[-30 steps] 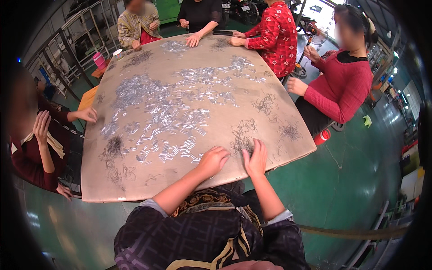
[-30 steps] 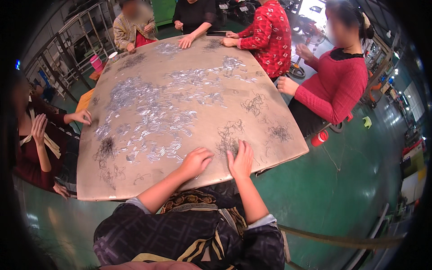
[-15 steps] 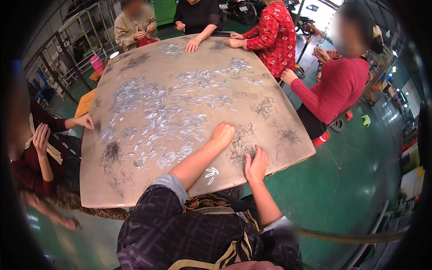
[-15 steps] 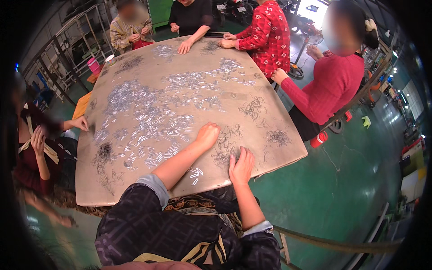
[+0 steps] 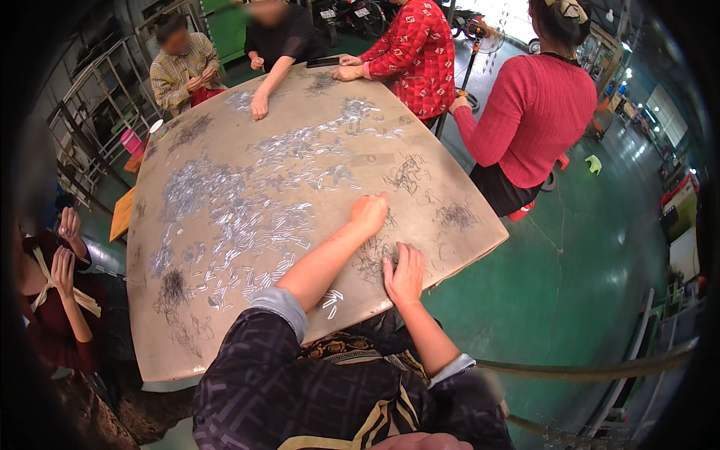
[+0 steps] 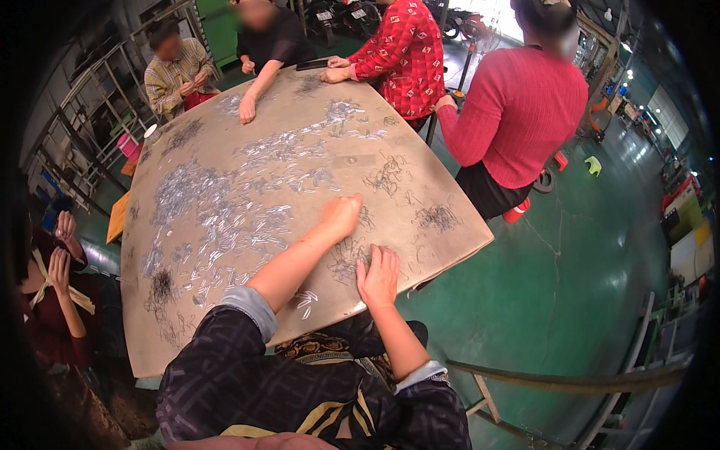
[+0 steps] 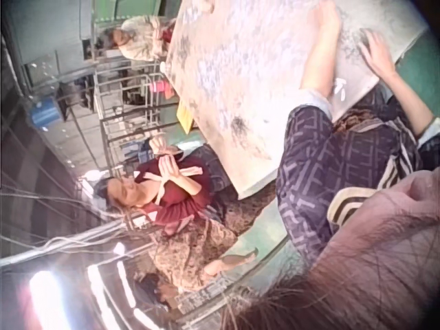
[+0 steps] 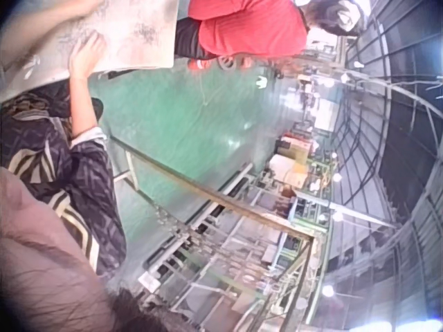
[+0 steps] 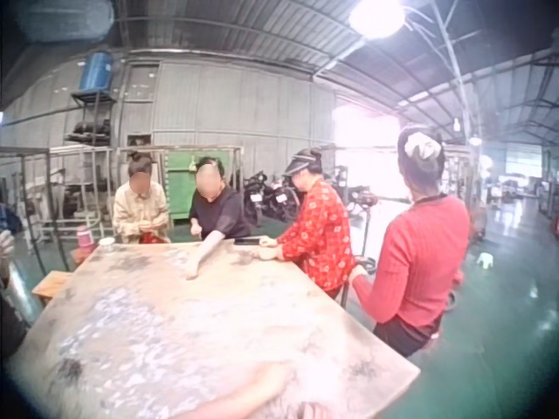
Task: The person repeatedly picks small white pieces from a large board and assembles them by hand, then places the assembled items onto a nearby rack. The task is performed continuously with coworkers also working at the same board.
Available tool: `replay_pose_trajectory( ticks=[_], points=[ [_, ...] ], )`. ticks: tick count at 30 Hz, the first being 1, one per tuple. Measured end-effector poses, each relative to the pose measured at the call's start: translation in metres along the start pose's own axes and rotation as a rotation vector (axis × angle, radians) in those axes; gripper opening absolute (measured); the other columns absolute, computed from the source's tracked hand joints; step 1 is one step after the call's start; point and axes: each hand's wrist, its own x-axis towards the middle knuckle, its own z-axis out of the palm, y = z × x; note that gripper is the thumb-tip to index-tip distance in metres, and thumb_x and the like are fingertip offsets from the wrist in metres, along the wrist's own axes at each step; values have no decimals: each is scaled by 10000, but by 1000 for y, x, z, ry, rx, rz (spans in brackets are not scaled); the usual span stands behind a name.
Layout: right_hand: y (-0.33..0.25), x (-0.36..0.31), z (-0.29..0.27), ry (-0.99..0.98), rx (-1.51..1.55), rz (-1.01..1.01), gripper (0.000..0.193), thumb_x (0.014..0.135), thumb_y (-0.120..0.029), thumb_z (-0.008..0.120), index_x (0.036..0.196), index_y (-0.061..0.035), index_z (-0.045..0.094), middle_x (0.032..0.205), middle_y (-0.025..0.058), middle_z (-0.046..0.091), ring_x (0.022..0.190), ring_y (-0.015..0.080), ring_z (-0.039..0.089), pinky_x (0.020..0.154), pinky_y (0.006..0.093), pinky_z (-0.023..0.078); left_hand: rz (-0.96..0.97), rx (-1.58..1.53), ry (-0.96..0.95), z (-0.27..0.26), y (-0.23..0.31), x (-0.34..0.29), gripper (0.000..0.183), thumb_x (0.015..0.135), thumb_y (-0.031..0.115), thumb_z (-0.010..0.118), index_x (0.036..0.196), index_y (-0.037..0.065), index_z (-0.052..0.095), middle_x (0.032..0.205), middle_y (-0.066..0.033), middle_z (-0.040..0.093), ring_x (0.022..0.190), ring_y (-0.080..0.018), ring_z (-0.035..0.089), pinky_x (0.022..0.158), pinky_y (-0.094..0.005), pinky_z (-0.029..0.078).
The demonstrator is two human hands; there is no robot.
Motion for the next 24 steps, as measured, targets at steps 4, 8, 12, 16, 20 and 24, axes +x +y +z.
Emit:
replay_pose_trajectory(
  ticks=[4, 8, 12, 16, 20, 24],
  points=[
    [3, 0, 1, 23, 11, -8, 474, 864, -261, 615, 1244, -13, 479, 1203, 185, 511, 1192, 360, 446, 1093, 507, 285, 41, -211, -82, 30, 38, 23, 164, 710, -21, 595, 872, 7, 593, 806, -214, 667, 822, -385, 662, 709, -454, 524],
    [4, 1, 1, 20, 19, 4, 471, 857, -265, 620, 1234, -18, 484, 1200, 180, 512, 1194, 355, 447, 1089, 508, 286, 48, -513, -64, 45, 63, 39, 165, 750, 14, 608, 912, 33, 632, 822, -187, 680, 821, -374, 664, 724, -433, 528],
    [7, -1, 4, 29, 11, 4, 480, 855, -265, 624, 1241, -16, 483, 1200, 181, 514, 1193, 356, 450, 1094, 513, 281, 59, -590, -1, 47, 48, 54, 222, 769, 30, 630, 987, 45, 672, 841, -165, 697, 829, -363, 671, 746, -412, 539],
    [7, -1, 4, 45, 30, 18, 490, 852, -266, 628, 1245, -11, 484, 1199, 181, 520, 1189, 356, 455, 1100, 516, 274, 81, -268, -16, 32, -1, 45, 274, 788, 32, 593, 1039, 72, 695, 897, -154, 694, 895, -332, 664, 799, -407, 532],
    [5, 0, 4, 36, 34, 10, 487, 856, -271, 625, 1241, -6, 487, 1196, 185, 525, 1193, 353, 455, 1102, 516, 272, 389, -70, -83, 24, -38, 0, 292, 769, 21, 572, 1026, 74, 700, 984, -136, 682, 950, -310, 642, 839, -397, 520],
    [5, -1, 3, 27, 34, 17, 480, 864, -272, 615, 1243, -7, 485, 1194, 185, 525, 1193, 350, 452, 1106, 513, 267, 386, -47, -135, -6, -43, -53, 220, 794, 39, 571, 969, 67, 700, 999, -111, 678, 936, -301, 634, 833, -389, 512]
  ],
)
